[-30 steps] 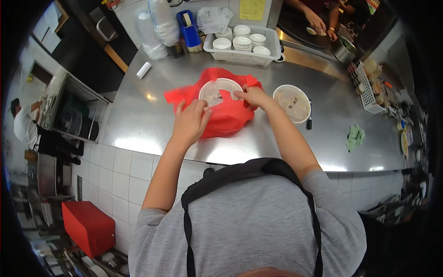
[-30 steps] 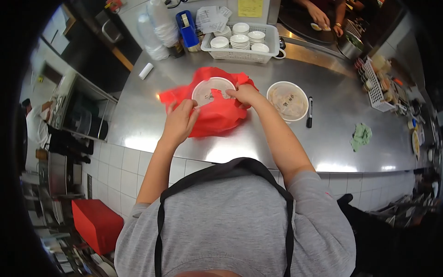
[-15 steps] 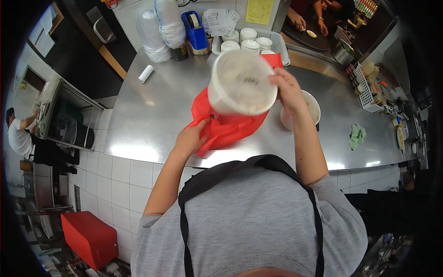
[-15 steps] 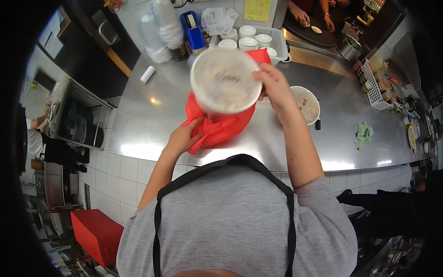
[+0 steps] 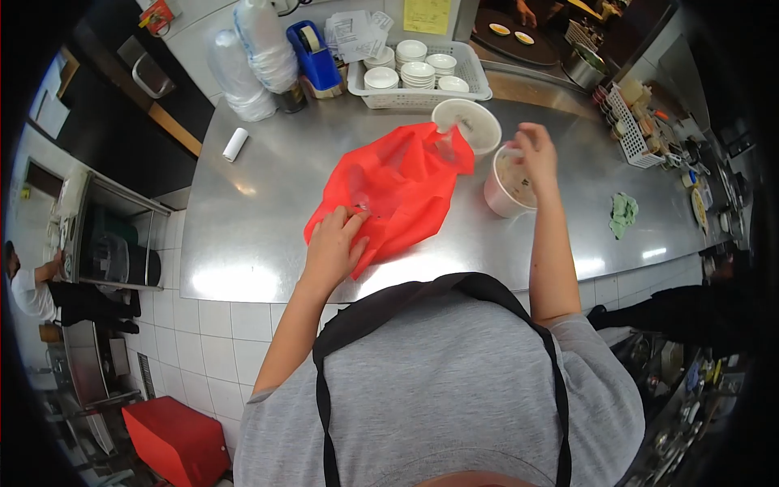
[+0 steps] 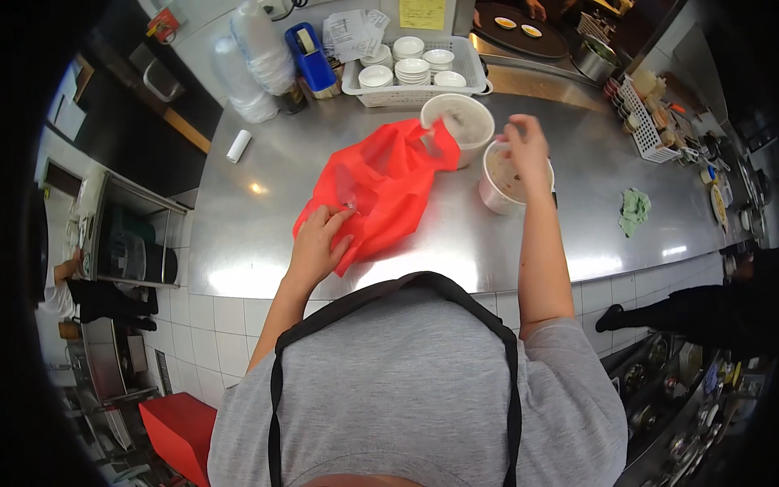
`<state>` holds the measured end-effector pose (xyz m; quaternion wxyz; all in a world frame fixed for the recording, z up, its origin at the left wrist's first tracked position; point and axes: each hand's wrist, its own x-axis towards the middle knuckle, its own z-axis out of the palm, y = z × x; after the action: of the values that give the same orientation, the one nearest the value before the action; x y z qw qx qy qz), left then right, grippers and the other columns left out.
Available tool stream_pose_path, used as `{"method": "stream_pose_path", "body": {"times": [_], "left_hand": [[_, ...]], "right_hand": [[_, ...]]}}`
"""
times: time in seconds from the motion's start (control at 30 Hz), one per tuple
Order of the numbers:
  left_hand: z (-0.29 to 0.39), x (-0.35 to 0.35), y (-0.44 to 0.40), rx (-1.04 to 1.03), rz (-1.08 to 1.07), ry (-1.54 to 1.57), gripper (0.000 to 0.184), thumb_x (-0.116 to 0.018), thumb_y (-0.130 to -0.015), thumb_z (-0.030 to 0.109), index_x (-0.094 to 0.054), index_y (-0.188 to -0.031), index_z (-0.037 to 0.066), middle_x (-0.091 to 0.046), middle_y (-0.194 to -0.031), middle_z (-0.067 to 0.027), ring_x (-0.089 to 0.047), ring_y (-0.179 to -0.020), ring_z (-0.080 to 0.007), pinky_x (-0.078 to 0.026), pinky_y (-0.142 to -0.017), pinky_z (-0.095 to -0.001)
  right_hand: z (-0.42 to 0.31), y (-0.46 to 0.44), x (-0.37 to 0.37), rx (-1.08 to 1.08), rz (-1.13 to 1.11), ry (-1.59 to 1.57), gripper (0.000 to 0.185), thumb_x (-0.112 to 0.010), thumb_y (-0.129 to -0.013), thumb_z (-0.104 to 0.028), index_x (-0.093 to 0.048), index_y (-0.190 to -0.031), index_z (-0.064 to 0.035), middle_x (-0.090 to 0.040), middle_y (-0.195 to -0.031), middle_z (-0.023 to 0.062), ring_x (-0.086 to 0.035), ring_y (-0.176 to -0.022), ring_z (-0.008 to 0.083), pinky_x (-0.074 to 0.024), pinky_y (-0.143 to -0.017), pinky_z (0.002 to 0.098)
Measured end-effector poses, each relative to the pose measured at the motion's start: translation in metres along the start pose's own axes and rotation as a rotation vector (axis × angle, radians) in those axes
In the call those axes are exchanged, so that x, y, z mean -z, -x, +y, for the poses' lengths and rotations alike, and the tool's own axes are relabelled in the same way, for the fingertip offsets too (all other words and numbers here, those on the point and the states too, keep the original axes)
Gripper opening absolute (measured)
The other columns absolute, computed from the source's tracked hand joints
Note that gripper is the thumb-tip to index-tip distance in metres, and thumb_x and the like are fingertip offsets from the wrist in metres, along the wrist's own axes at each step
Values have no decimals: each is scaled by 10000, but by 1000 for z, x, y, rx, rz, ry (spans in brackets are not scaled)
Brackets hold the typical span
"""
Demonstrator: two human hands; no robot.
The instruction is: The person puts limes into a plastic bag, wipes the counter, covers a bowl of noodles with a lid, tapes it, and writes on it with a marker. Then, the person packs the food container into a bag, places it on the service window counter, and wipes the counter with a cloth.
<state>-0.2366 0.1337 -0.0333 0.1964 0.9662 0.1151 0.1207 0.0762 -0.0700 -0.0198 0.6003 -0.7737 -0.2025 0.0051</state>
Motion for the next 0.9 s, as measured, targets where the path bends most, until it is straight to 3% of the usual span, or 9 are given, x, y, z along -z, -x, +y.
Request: {"method": "stream_pose_path", "body": {"times": [0.07, 0.13, 0.17, 0.27, 0.47, 0.53, 0.67, 0.8, 0.9], "left_hand": [[6, -4, -10, -98, 84, 52, 355, -575, -788, 197, -520, -1117, 75, -516, -1022, -124, -506, -943, -295, -404, -806, -375], [17, -10, -21, -140, 110, 137, 338, -571, -798, 248, -527, -1084, 73, -530, -1006, -145, -496, -963, -299, -390, -808, -408], [24, -12, -26, -152, 101, 140, 338, -571, -798, 248, -527, -1084, 73, -530, -1006, -145, -496, -963, -299, -390, -808, -408], [36, -21, -40, -65, -186, 51, 398, -554, -816, 303, -479, -1102, 36, -509, -1021, -164, -486, -986, -326, -357, -865, -460], [31, -43, -72, 222, -106, 257, 681, -655, -699, 464, -419, -1138, 1, -517, -1031, -207, -483, -1012, -345, -338, -903, -482], [12, -65, -89, 279, 493, 305, 773, -698, -637, 510, -435, -1082, -65, -535, -996, -225, -514, -961, -341, -354, -907, -440], [-25, -72, -122, 139, 631, 99, 746, -714, -621, 520, -474, -973, -93, -569, -875, -211, -557, -828, -324, -416, -816, -398], [-13, -83, -124, 283, -116, 171, 606, -682, -694, 464, -519, -945, -62, -600, -816, -164, -593, -758, -240, -472, -676, -346], [-30, -155, -96, 93, -113, 1394, 535, -607, -777, 401, -475, -1119, 11, -512, -1110, -204, -499, -1037, -301, -403, -877, -359]], "right_hand": [[26, -11, 39, 130, 113, 170, 264, -555, -834, -216, -535, -1007, -18, -578, -906, 79, -627, -747, 175, -474, -510, 267], [70, -21, 78, 244, 107, 1166, 348, -566, -813, -324, -549, -983, -21, -583, -876, 77, -613, -755, 162, -472, -527, 275], [69, -22, 89, -170, -255, 825, 407, -551, -803, -411, -545, -948, -31, -573, -884, 78, -599, -734, 188, -481, -555, 288], [54, 18, 84, -506, -167, 317, 334, -516, -834, -388, -515, -906, -62, -550, -884, 71, -580, -738, 186, -503, -580, 313], [61, 57, 73, -429, 12, 57, 220, -458, -878, -275, -441, -916, -59, -536, -798, 62, -587, -679, 164, -528, -504, 315], [53, 74, 70, -430, 9, 32, 199, -458, -879, -260, -438, -890, -63, -524, -782, 50, -580, -671, 152, -525, -503, 302], [28, 96, 68, -401, -71, -21, 166, -458, -881, -231, -440, -836, -72, -488, -737, 20, -551, -631, 106, -511, -484, 275], [-22, 103, 38, -282, -278, -180, 164, -489, -868, -215, -470, -774, -82, -459, -724, -18, -449, -649, 46, -389, -550, 187], [-65, 106, -10, -280, -457, -377, 168, -501, -857, -206, -473, -759, -72, -459, -731, -25, -417, -689, 45, -349, -613, 192]]}}
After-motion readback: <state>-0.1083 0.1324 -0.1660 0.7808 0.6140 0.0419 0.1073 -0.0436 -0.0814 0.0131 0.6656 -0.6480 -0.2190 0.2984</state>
